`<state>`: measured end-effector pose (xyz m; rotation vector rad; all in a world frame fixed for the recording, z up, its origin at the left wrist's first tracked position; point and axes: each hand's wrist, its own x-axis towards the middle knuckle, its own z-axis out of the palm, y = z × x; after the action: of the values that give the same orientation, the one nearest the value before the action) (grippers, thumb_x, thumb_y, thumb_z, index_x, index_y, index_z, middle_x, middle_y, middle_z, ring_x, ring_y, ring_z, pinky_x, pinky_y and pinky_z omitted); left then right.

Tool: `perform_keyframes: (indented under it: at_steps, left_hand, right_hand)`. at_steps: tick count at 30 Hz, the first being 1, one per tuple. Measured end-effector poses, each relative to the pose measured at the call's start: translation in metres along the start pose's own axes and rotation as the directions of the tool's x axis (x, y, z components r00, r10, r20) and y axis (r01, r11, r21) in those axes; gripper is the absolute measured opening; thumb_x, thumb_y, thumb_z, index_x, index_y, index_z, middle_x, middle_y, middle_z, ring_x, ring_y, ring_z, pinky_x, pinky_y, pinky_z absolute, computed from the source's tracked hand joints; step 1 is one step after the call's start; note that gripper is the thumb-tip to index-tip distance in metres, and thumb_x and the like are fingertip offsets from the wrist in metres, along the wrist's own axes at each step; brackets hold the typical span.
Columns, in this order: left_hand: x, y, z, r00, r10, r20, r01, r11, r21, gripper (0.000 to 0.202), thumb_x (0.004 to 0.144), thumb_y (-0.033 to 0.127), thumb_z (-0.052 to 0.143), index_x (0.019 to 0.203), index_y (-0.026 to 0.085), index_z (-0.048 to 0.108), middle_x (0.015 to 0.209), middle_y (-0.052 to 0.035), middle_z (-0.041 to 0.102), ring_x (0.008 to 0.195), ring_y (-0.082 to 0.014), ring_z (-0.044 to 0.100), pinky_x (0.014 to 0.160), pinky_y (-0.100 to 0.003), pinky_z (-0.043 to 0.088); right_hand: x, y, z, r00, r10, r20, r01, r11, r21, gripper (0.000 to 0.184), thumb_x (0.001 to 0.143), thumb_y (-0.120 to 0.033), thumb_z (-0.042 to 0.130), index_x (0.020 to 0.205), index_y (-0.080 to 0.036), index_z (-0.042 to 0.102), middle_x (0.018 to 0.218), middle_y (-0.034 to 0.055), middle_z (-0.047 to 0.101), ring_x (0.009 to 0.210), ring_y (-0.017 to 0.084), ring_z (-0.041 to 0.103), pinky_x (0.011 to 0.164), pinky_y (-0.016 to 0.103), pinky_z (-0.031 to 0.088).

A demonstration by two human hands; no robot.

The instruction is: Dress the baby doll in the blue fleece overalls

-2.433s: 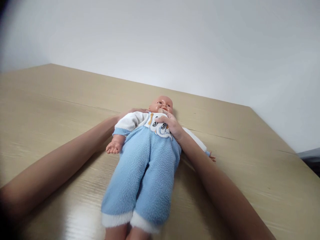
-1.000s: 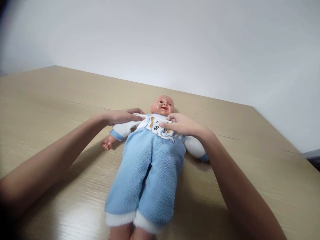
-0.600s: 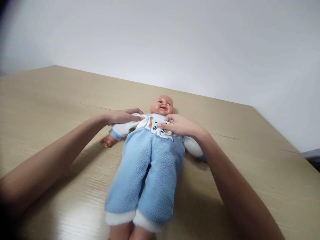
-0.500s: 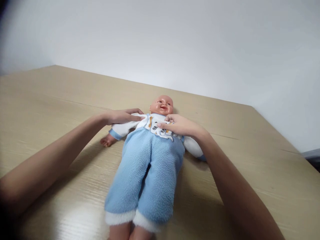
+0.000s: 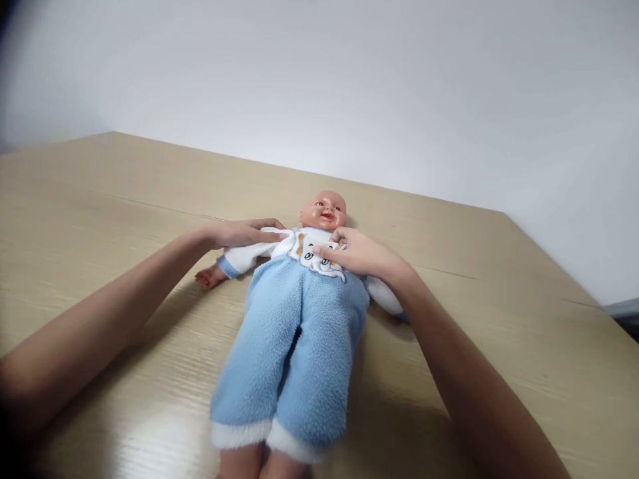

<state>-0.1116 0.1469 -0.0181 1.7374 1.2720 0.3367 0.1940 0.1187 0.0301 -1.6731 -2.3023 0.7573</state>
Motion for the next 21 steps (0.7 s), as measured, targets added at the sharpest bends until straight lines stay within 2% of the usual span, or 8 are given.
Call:
perform_keyframes:
  at_steps: [3, 6, 9, 11, 13, 16, 19, 21]
  left_hand:
    - [0.0, 0.001, -0.002, 0.999, -0.001, -0.039, 0.004, 0.997, 0.078, 0.075, 0.085, 0.084, 0.069, 0.134, 0.027, 0.072, 0.129, -0.0073, 0.08, 0.112, -0.0295, 0.072, 0.084, -0.032, 0.055]
    - [-0.001, 0.005, -0.004, 0.992, 0.033, -0.121, -0.013, 0.986, 0.166, 0.073, 0.084, 0.081, 0.072, 0.13, 0.024, 0.073, 0.132, -0.0083, 0.079, 0.119, -0.0316, 0.072, 0.094, -0.036, 0.055]
    - [-0.004, 0.011, -0.005, 0.973, 0.128, -0.191, -0.082, 0.97, 0.231, 0.063, 0.088, 0.069, 0.071, 0.129, 0.021, 0.07, 0.134, -0.0104, 0.078, 0.119, -0.0312, 0.072, 0.098, -0.038, 0.056]
    - [-0.007, 0.02, -0.001, 0.933, 0.242, -0.267, -0.15, 0.934, 0.323, 0.052, 0.094, 0.06, 0.067, 0.125, 0.019, 0.069, 0.132, -0.0122, 0.077, 0.119, -0.0313, 0.071, 0.101, -0.041, 0.055]
    - [-0.008, 0.034, 0.01, 0.853, 0.405, -0.33, -0.24, 0.865, 0.441, 0.04, 0.099, 0.051, 0.06, 0.121, 0.018, 0.07, 0.13, -0.0133, 0.076, 0.123, -0.0319, 0.068, 0.109, -0.045, 0.052]
    - [-0.004, 0.063, 0.038, 0.737, 0.605, -0.3, -0.389, 0.743, 0.545, 0.03, 0.104, 0.042, 0.055, 0.117, 0.019, 0.069, 0.126, -0.0133, 0.074, 0.124, -0.0314, 0.064, 0.113, -0.048, 0.049]
    - [0.009, 0.095, 0.071, 0.695, 0.69, -0.203, -0.483, 0.656, 0.58, 0.027, 0.105, 0.041, 0.059, 0.119, 0.019, 0.066, 0.127, -0.0142, 0.073, 0.125, -0.0324, 0.062, 0.112, -0.048, 0.049]
    - [0.021, 0.11, 0.092, 0.713, 0.683, -0.161, -0.474, 0.637, 0.608, 0.031, 0.105, 0.042, 0.064, 0.125, 0.019, 0.063, 0.131, -0.0143, 0.074, 0.13, -0.0344, 0.06, 0.116, -0.051, 0.046]
  right_hand:
    - [-0.008, 0.007, 0.005, 0.99, -0.01, -0.137, 0.011, 1.0, 0.009, 0.048, 0.088, -0.068, 0.082, 0.114, -0.028, 0.072, 0.122, 0.0094, 0.081, 0.107, 0.037, 0.074, 0.089, 0.048, 0.054]
    - [-0.026, 0.027, 0.007, 0.971, -0.071, -0.228, 0.074, 0.997, 0.006, 0.056, 0.092, -0.069, 0.076, 0.131, -0.03, 0.071, 0.136, 0.0103, 0.077, 0.121, 0.039, 0.072, 0.103, 0.054, 0.056]
    - [-0.054, 0.061, 0.009, 0.95, -0.057, -0.307, 0.048, 0.998, -0.037, 0.066, 0.096, -0.073, 0.066, 0.142, -0.026, 0.067, 0.143, 0.0155, 0.074, 0.128, 0.042, 0.07, 0.112, 0.061, 0.054]
    - [-0.076, 0.087, 0.012, 0.928, -0.057, -0.367, 0.027, 0.996, -0.085, 0.071, 0.093, -0.076, 0.065, 0.14, -0.023, 0.068, 0.141, 0.0186, 0.074, 0.13, 0.046, 0.069, 0.114, 0.065, 0.052]
    - [-0.098, 0.111, 0.018, 0.913, -0.074, -0.401, 0.023, 0.991, -0.13, 0.069, 0.093, -0.076, 0.065, 0.139, -0.024, 0.069, 0.137, 0.0186, 0.076, 0.13, 0.047, 0.069, 0.114, 0.067, 0.051]
    - [-0.122, 0.136, 0.032, 0.907, -0.098, -0.409, 0.044, 0.989, -0.139, 0.068, 0.093, -0.072, 0.068, 0.141, -0.025, 0.067, 0.138, 0.0183, 0.075, 0.128, 0.046, 0.069, 0.111, 0.066, 0.053]
    - [-0.134, 0.146, 0.043, 0.894, -0.111, -0.434, 0.061, 0.99, -0.128, 0.062, 0.094, -0.064, 0.071, 0.139, -0.022, 0.066, 0.135, 0.0201, 0.075, 0.125, 0.045, 0.069, 0.109, 0.065, 0.054]
    - [-0.135, 0.147, 0.046, 0.888, -0.104, -0.448, 0.066, 0.993, -0.1, 0.055, 0.096, -0.058, 0.071, 0.136, -0.021, 0.066, 0.133, 0.0198, 0.076, 0.124, 0.044, 0.07, 0.109, 0.064, 0.055]
